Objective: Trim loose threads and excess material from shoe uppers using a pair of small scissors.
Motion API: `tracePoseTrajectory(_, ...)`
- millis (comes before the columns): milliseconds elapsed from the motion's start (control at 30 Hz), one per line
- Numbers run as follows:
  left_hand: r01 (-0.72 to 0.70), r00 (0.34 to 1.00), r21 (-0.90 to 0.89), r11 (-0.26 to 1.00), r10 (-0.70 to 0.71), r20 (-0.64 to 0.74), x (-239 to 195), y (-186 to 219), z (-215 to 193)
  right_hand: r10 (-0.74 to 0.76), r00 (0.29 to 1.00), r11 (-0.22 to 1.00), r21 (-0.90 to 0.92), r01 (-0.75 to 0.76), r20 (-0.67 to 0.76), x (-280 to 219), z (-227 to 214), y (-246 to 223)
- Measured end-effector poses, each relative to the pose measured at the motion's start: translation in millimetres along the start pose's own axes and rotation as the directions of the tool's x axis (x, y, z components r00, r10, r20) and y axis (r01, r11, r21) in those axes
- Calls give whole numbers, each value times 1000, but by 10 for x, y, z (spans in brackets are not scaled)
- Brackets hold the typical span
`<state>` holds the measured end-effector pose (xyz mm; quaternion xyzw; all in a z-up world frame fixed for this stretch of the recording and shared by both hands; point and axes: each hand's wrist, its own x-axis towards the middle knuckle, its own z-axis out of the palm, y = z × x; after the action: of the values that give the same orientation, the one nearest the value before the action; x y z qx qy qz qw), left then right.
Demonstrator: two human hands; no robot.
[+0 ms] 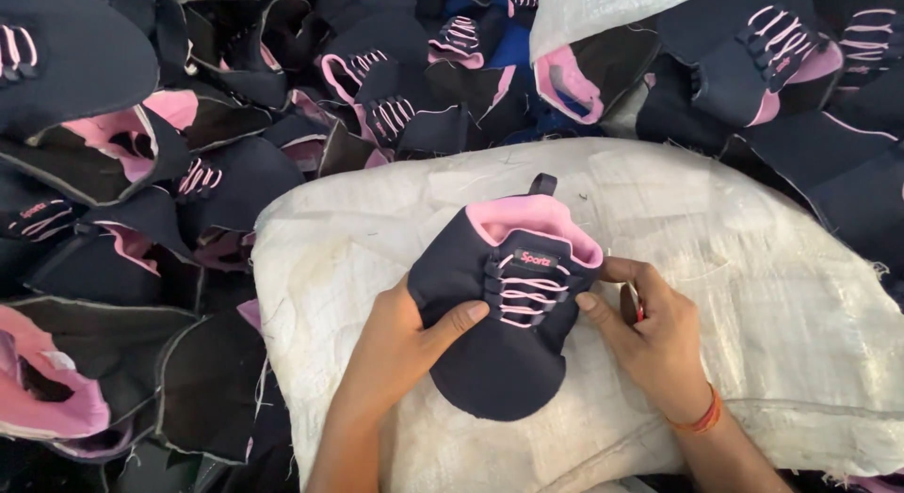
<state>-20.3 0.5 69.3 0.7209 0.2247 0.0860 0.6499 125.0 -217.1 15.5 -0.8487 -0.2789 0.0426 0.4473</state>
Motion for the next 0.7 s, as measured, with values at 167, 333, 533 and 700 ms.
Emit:
tracePoseTrajectory(167,137,990,360,923,-118,-74,-69,169,-74,-101,995,994,45,102,-23,11,-32,-177)
tracePoseTrajectory(333,262,962,649,714,-244,-119,-197,313,-117,-308,952,951,33,308,-5,31,-75,-253)
tracePoseTrajectory(533,-186,895,812,553,437,-93,-265,549,-19,-265,959,964,60,260,105,67,-82,-289)
tracePoseTrajectory(700,-678,689,645,353,609,392,201,589,265,-234,966,970,97,223,109,66,-61,-240)
